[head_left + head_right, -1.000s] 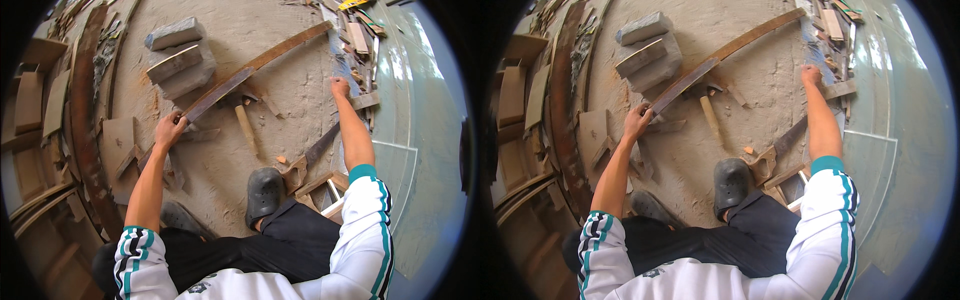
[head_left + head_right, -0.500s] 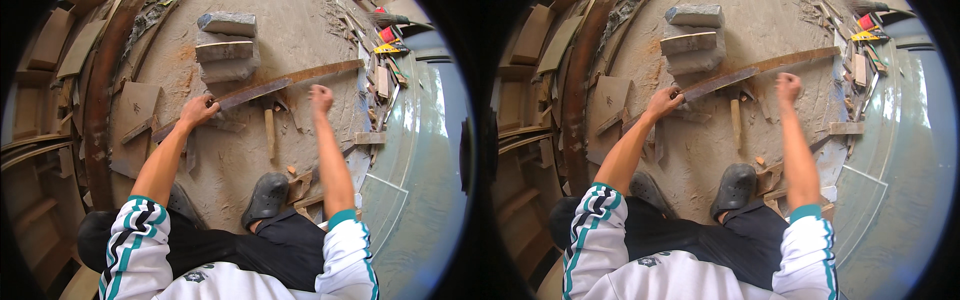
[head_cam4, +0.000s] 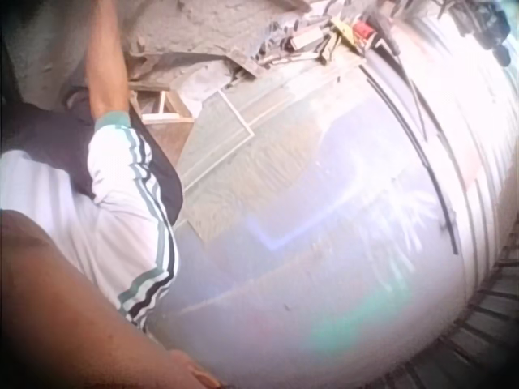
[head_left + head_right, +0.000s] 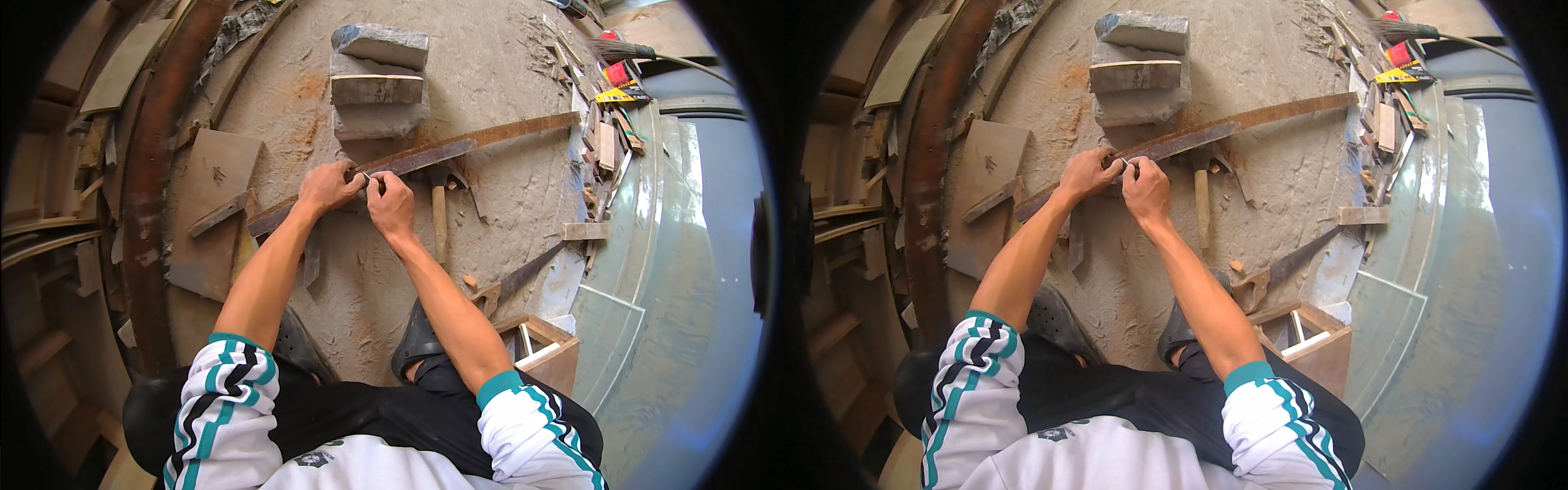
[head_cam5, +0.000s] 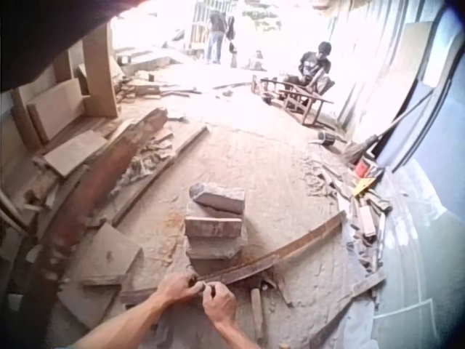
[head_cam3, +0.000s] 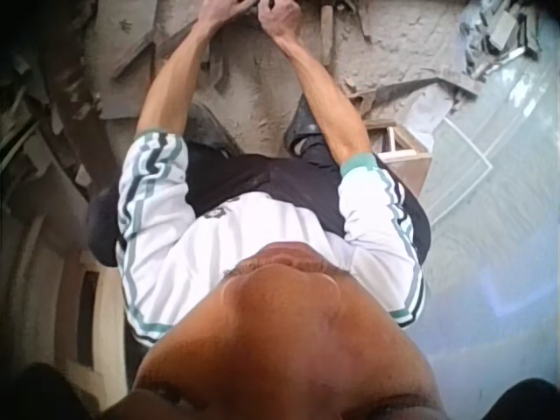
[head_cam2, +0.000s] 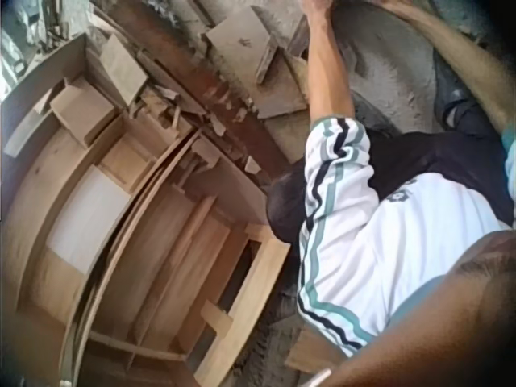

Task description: The person sits on the floor and assembles small wooden pieces into a frame-like structure. They repeatedly pick up, align, and place pieces together, occasionally using a long wooden stick to adjust or hold parts in place.

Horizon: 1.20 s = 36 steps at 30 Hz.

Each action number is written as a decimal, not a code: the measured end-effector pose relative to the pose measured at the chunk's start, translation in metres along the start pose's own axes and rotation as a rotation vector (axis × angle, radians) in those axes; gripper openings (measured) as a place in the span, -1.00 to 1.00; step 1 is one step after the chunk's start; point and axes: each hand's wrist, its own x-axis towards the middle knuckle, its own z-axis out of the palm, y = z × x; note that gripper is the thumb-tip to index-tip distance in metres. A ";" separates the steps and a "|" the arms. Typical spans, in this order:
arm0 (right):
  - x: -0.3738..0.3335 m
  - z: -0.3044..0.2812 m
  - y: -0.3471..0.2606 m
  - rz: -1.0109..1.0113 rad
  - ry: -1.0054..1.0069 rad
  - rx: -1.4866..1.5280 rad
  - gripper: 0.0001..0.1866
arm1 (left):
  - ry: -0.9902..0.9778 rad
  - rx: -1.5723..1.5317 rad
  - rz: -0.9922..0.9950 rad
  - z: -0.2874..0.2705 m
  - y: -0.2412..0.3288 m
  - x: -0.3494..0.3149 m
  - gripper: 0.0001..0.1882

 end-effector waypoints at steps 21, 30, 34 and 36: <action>-0.010 -0.012 -0.001 -0.250 -0.080 -0.267 -0.89 | -0.039 0.016 -0.010 0.006 -0.005 0.002 -0.52; 0.002 -0.028 -0.003 -0.156 -0.116 -0.301 -0.86 | -0.044 0.035 0.004 0.006 -0.006 0.004 -0.50; 0.010 -0.026 -0.009 -0.142 -0.076 -0.171 -0.85 | -0.049 0.022 0.009 0.006 -0.007 0.004 -0.49; 0.011 -0.021 -0.009 -0.130 -0.093 -0.183 -0.84 | -0.051 0.030 0.017 0.006 -0.008 0.004 -0.49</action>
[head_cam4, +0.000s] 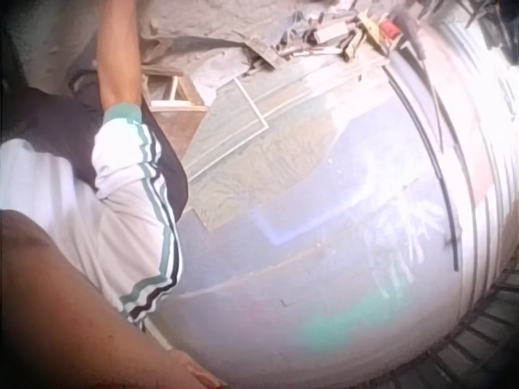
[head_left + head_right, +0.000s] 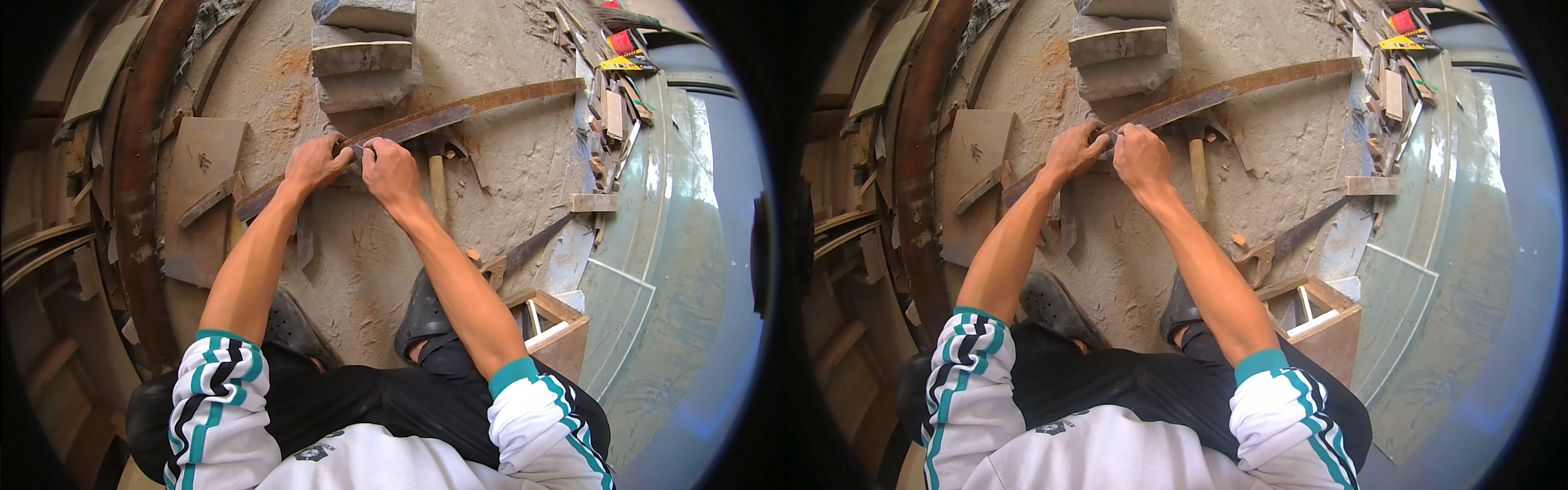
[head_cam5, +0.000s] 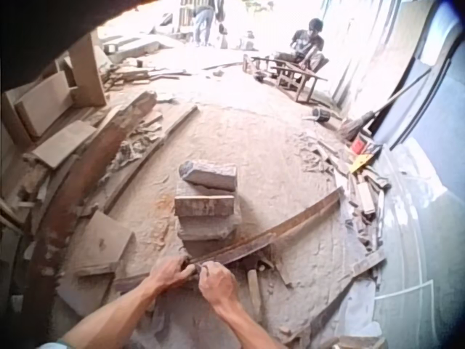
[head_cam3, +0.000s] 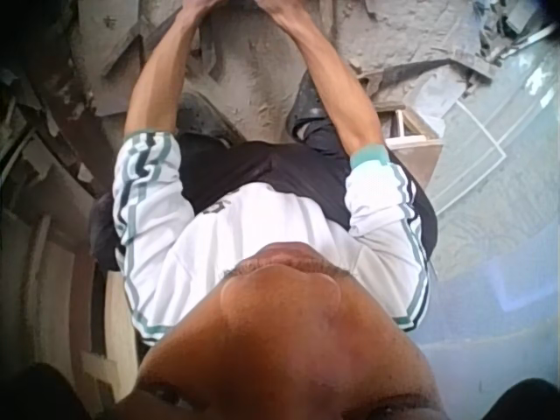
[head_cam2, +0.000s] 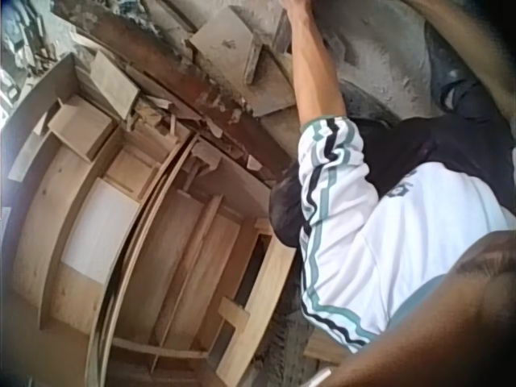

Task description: The person sits on the floor and assembles small wooden pieces into a frame-like structure. They repeatedly pick up, align, and place pieces together, occasionally using a long wooden stick to adjust or hold parts in place.

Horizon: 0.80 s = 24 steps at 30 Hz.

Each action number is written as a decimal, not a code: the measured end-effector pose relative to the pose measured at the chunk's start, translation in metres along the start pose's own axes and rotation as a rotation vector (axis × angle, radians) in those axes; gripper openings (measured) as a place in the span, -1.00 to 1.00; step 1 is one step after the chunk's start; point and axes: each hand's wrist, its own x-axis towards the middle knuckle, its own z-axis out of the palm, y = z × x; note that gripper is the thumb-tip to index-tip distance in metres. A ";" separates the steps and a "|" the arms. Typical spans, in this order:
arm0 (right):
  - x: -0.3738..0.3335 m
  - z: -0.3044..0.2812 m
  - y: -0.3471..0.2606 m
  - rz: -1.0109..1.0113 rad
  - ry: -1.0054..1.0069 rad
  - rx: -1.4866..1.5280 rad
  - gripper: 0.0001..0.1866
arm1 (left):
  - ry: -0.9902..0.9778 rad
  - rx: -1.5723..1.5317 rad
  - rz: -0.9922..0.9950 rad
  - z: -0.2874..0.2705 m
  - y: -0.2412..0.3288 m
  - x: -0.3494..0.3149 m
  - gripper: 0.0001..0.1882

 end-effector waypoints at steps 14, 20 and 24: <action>-0.002 0.016 0.006 -0.123 -0.015 -0.063 -0.87 | 0.004 -0.033 -0.025 0.001 -0.001 0.001 -0.49; -0.010 0.006 0.002 -0.127 -0.092 -0.138 -0.87 | 0.005 -0.055 -0.033 0.000 -0.001 -0.001 -0.48; -0.017 -0.003 0.011 -0.065 -0.249 -0.271 -0.86 | -0.005 -0.035 -0.018 0.001 -0.001 0.002 -0.46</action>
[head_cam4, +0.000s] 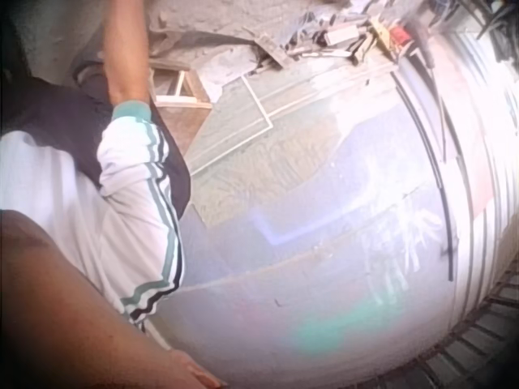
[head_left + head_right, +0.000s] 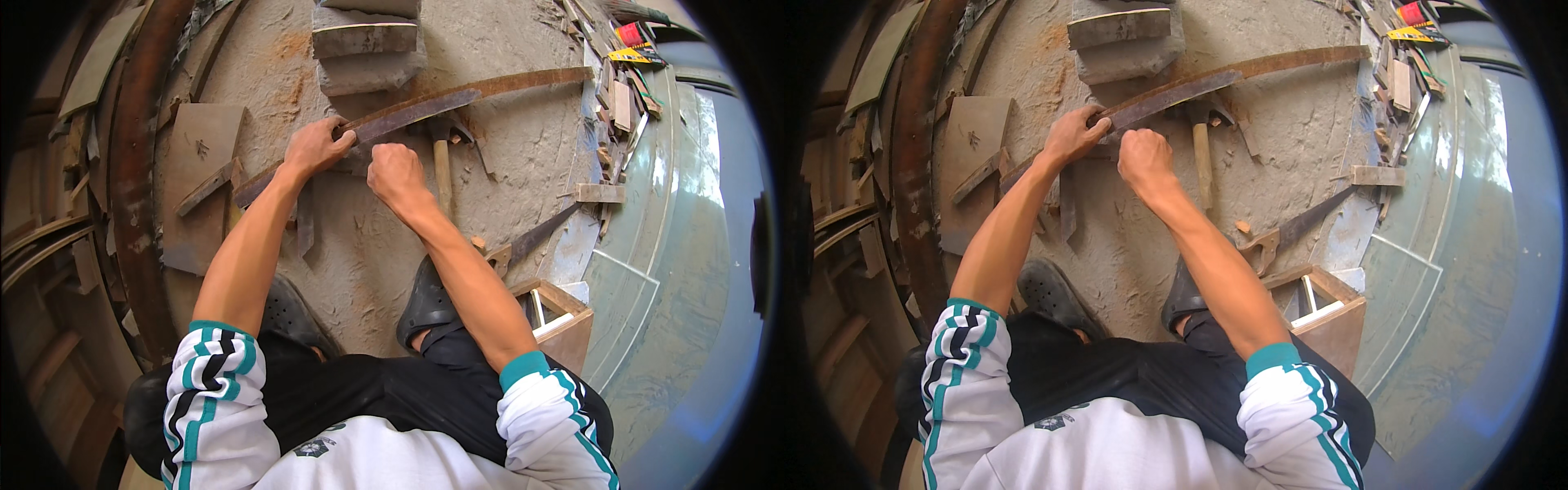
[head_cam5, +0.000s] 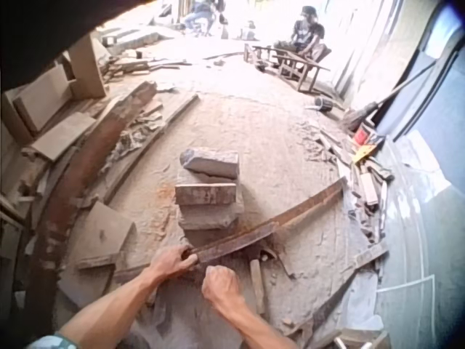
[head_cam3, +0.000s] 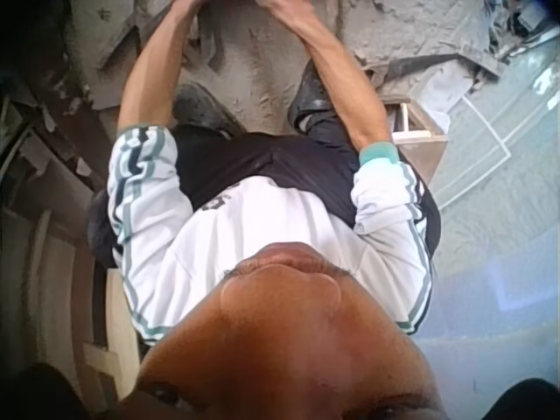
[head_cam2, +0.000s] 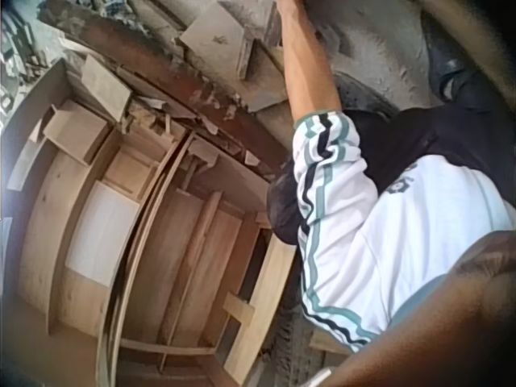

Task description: The person sits on the floor and assembles small wooden pieces into a frame-like structure. They repeatedly pick up, align, and place pieces together, occasionally using a long wooden stick to adjust or hold parts in place.

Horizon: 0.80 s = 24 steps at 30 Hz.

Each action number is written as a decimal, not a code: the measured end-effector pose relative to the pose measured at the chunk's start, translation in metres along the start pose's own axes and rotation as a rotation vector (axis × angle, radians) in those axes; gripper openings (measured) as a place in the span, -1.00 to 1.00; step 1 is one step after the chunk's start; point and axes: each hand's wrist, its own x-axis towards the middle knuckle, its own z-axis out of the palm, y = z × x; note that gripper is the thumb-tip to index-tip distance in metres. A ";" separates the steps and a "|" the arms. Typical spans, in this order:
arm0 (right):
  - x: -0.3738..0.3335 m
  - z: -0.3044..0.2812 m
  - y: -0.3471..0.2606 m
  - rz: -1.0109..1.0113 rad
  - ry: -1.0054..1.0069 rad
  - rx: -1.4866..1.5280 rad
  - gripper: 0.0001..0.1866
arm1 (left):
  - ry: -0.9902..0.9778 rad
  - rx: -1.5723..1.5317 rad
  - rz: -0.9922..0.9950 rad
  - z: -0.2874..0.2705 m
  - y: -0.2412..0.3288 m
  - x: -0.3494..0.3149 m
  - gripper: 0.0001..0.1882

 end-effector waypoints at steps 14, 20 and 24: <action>0.015 0.010 -0.008 -0.026 0.291 0.290 -0.84 | 0.005 0.027 0.006 0.001 -0.001 0.000 -0.51; 0.014 0.016 -0.005 -0.081 0.301 0.208 -0.87 | 0.023 0.037 0.007 0.001 0.002 -0.001 -0.51; -0.001 0.010 -0.008 -0.080 0.168 0.097 -0.88 | 0.033 0.031 0.006 -0.002 -0.001 -0.005 -0.51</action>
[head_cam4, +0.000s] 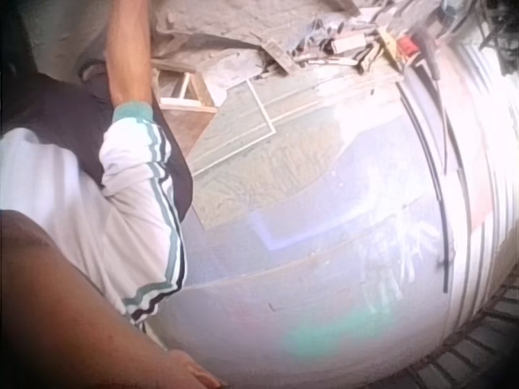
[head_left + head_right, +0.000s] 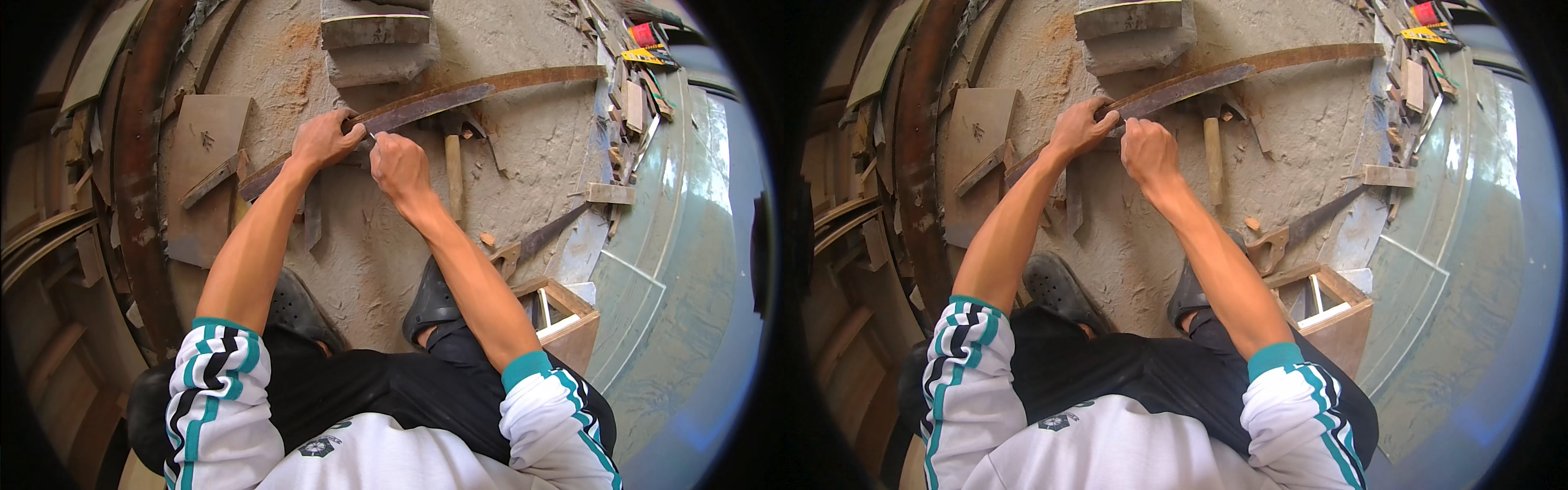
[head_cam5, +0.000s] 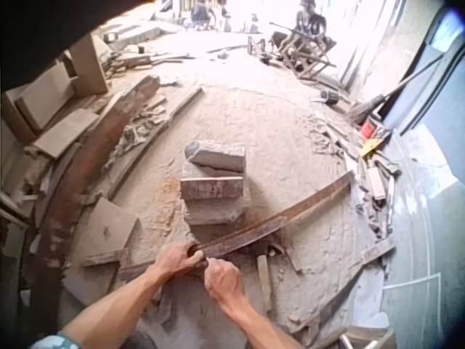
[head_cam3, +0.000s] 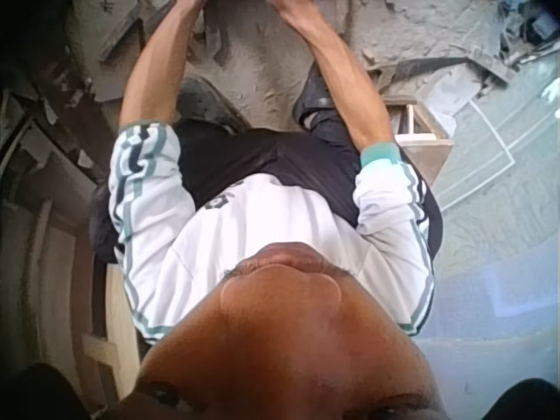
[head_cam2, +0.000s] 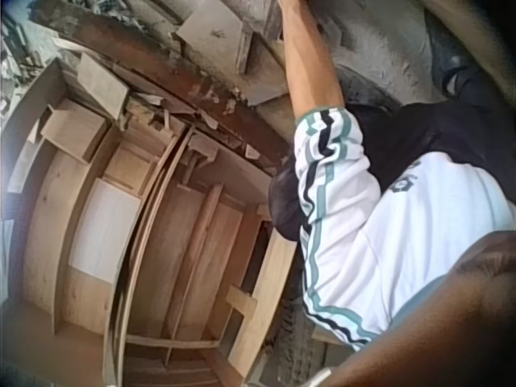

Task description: The person sits on the floor and assembles small wooden pieces into a frame-like structure. They repeatedly pick up, align, and place pieces together, occasionally using a long wooden stick to adjust or hold parts in place.

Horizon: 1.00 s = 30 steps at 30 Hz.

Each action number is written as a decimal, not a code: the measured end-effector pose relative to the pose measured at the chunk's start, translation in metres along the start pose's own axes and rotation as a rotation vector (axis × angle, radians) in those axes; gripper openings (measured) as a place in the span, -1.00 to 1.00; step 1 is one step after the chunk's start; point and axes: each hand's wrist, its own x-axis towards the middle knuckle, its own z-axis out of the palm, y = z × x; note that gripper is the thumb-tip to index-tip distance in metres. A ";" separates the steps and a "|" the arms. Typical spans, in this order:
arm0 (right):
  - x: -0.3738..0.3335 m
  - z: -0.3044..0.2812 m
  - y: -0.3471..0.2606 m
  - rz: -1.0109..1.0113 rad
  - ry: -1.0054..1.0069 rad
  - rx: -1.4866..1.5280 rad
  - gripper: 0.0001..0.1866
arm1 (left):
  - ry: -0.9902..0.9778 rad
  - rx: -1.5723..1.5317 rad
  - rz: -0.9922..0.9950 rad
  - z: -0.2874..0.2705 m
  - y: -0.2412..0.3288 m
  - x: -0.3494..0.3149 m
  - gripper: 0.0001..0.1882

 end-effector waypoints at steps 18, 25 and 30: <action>0.046 -0.124 0.044 -0.080 -0.646 -0.547 -0.80 | 0.264 -0.950 -0.277 -0.059 -0.070 0.018 -0.61; 0.065 -0.156 0.060 -0.260 -0.638 -0.554 -0.88 | 0.707 -0.711 -0.374 -0.077 -0.101 -0.016 -0.57; 0.059 -0.115 0.060 -0.219 -0.478 -0.335 -0.83 | 0.907 -0.582 -0.404 -0.065 -0.105 -0.039 -0.58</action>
